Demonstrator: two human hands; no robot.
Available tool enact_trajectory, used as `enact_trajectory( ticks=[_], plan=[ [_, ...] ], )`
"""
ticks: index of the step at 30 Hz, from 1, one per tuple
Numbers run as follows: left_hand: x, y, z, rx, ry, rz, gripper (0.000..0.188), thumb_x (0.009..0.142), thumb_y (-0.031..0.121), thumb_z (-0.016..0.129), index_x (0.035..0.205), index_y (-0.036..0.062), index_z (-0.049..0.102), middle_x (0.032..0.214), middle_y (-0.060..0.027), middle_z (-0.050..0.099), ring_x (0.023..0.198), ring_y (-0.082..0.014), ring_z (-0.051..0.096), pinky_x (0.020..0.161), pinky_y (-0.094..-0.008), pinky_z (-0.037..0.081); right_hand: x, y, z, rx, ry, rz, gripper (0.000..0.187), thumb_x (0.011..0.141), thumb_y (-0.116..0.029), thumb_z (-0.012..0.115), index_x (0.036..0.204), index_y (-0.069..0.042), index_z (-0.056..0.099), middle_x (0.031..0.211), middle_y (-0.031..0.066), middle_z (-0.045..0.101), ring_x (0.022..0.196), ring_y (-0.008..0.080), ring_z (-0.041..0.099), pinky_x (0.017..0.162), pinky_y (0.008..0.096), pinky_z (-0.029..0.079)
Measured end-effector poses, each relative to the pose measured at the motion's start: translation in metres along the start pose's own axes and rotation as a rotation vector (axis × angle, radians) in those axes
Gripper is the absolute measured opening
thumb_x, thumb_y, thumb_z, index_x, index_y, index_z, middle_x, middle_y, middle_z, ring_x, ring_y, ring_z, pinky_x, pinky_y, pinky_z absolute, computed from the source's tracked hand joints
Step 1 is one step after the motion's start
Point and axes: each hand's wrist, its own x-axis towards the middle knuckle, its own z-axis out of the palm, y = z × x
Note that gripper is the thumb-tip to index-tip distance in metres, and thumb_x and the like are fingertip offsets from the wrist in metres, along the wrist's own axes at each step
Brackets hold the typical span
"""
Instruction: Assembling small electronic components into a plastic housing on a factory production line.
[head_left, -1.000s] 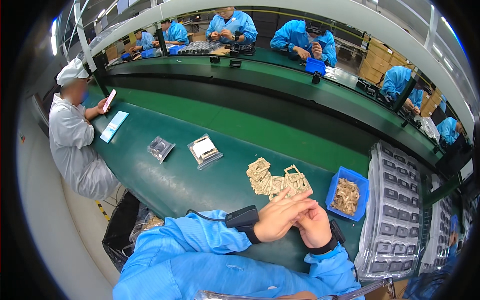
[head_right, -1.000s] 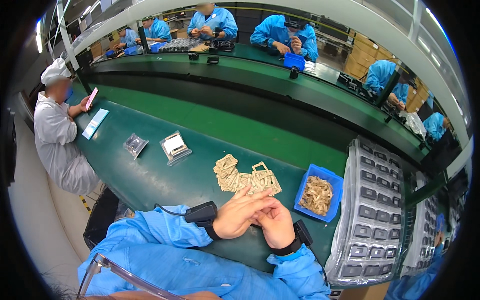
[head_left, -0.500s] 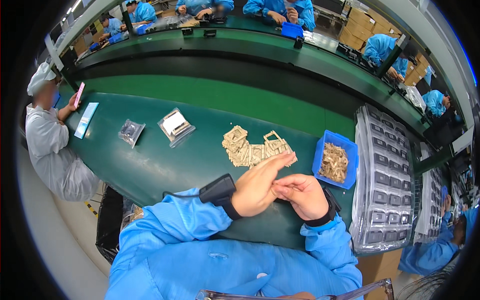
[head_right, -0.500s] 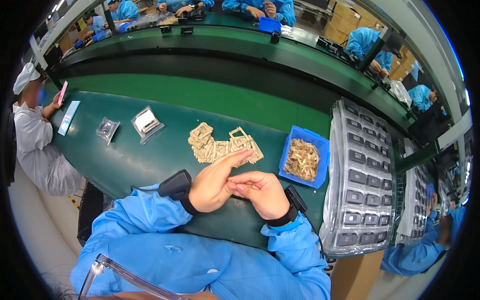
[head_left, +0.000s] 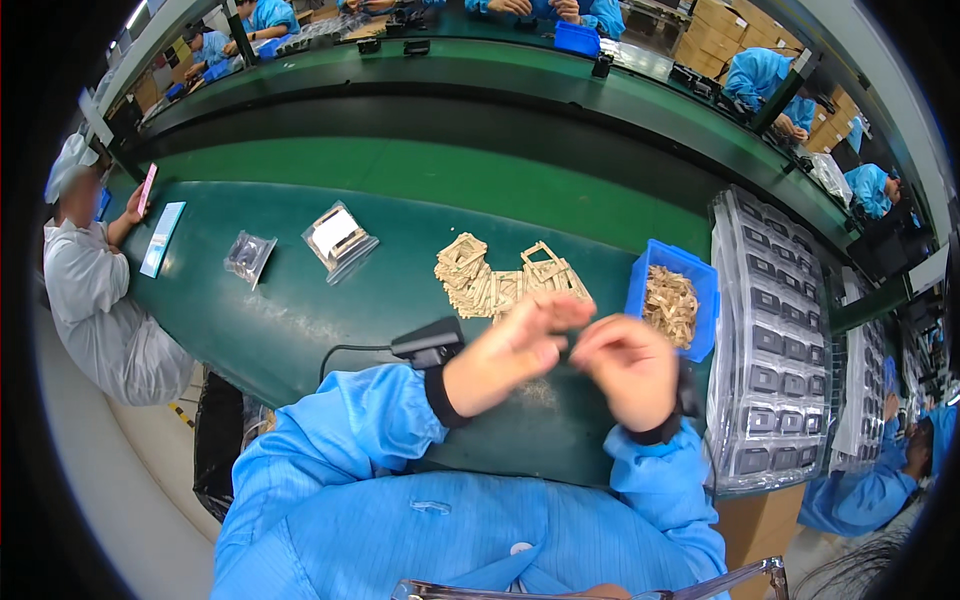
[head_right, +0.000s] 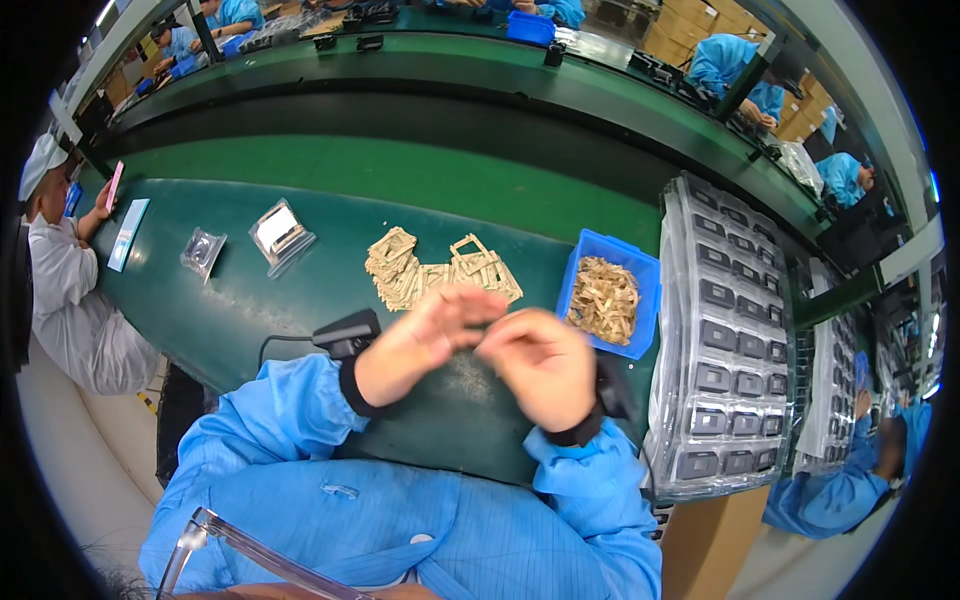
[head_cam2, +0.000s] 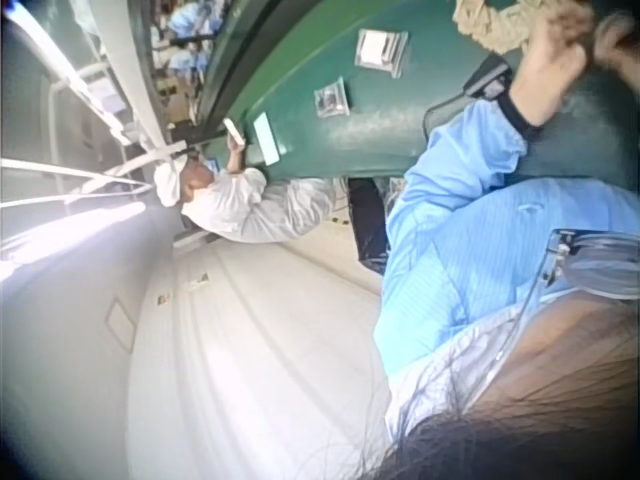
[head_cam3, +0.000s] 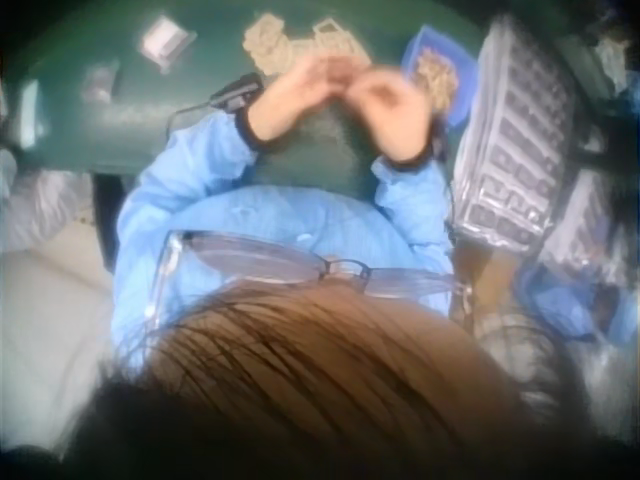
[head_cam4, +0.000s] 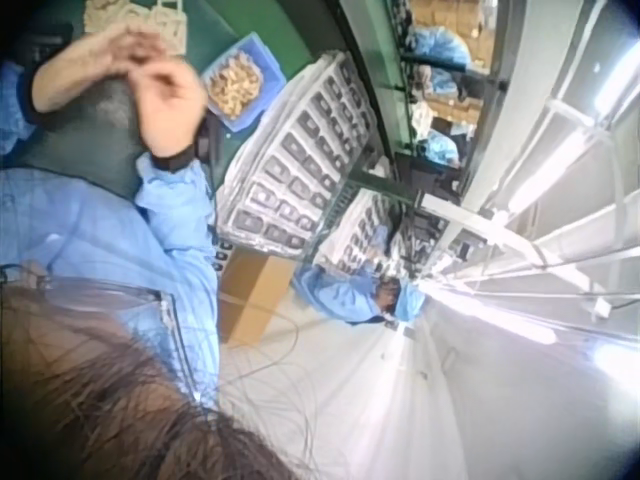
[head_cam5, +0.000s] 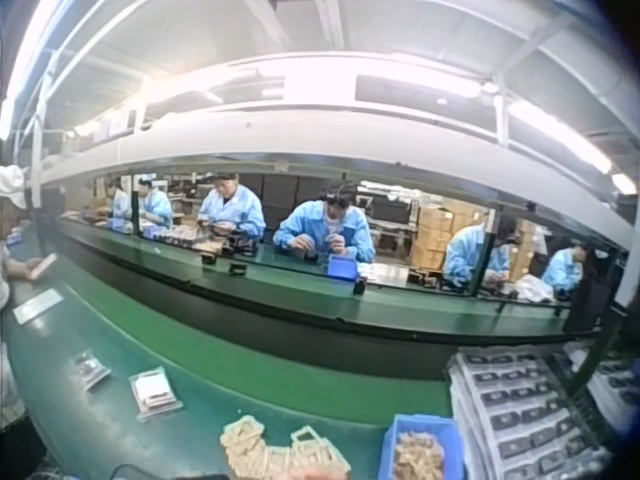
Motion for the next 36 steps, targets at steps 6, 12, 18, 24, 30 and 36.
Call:
enact_trajectory(
  ticks=[6, 12, 18, 24, 30, 36],
  plan=[
    [0.018, 0.039, -0.046, 0.690, 0.592, 0.069, 0.020, 0.092, 0.005, 0.062, 0.112, 0.0017, 0.060, 0.103, -0.0074, 0.067, 0.095, -0.0185, 0.062, 0.086, -0.0302, 0.049, 0.007, -0.011, -0.071, -1.045, 0.665, -0.215, 0.014, 0.080, 0.007, 0.063, 0.088, -0.001, 0.072, 0.085, 0.0139, 0.070, 0.079, 0.0251, 0.069, 0.072, 0.0317, 0.054],
    [0.021, 0.015, -0.054, 1.291, 0.412, 0.134, 0.014, 0.081, 0.005, 0.068, 0.095, 0.0035, 0.069, 0.091, -0.0142, 0.067, 0.089, -0.0332, 0.062, 0.081, -0.0400, 0.049, 0.010, -0.002, -0.068, -1.091, 0.721, 0.021, 0.007, 0.078, -0.001, 0.069, 0.085, -0.001, 0.072, 0.076, 0.0123, 0.068, 0.063, 0.0216, 0.066, 0.061, 0.0340, 0.052],
    [0.017, 0.012, -0.061, 1.502, 0.387, 0.163, 0.022, 0.078, 0.004, 0.071, 0.100, 0.0062, 0.072, 0.094, -0.0098, 0.069, 0.100, -0.0311, 0.058, 0.089, -0.0402, 0.048, 0.005, 0.013, -0.083, -1.278, 0.702, -0.267, 0.007, 0.079, -0.003, 0.071, 0.085, -0.002, 0.072, 0.077, 0.0117, 0.068, 0.065, 0.0217, 0.066, 0.061, 0.0338, 0.052],
    [0.016, 0.013, -0.066, 1.528, 0.358, 0.107, 0.024, 0.076, 0.003, 0.071, 0.100, 0.0066, 0.073, 0.093, -0.0088, 0.069, 0.099, -0.0304, 0.057, 0.090, -0.0402, 0.048, 0.009, -0.005, -0.064, -1.053, 0.771, -0.058, 0.017, 0.078, -0.004, 0.077, 0.070, -0.002, 0.062, 0.067, 0.0087, 0.060, 0.058, 0.0196, 0.058, 0.054, 0.0318, 0.046],
    [0.016, 0.037, -0.048, 1.506, 0.319, 0.109, 0.017, 0.073, 0.016, 0.079, 0.083, 0.0068, 0.069, 0.086, -0.0093, 0.068, 0.088, -0.0317, 0.060, 0.078, -0.0395, 0.049, 0.008, -0.010, -0.019, -0.862, 0.371, -0.425, 0.028, 0.076, -0.004, 0.079, 0.063, -0.003, 0.055, 0.060, 0.0070, 0.052, 0.050, 0.0186, 0.049, 0.047, 0.0306, 0.037],
    [-0.005, 0.032, -0.033, 1.511, 0.095, -0.301, 0.026, 0.072, 0.022, 0.082, 0.082, 0.0058, 0.065, 0.077, -0.0103, 0.068, 0.070, -0.0302, 0.066, 0.064, -0.0409, 0.051, 0.005, -0.002, -0.002, -0.790, 0.171, -0.367, 0.026, 0.075, -0.004, 0.080, 0.064, -0.002, 0.056, 0.061, 0.0088, 0.055, 0.052, 0.0213, 0.053, 0.047, 0.0313, 0.039]
  ],
)
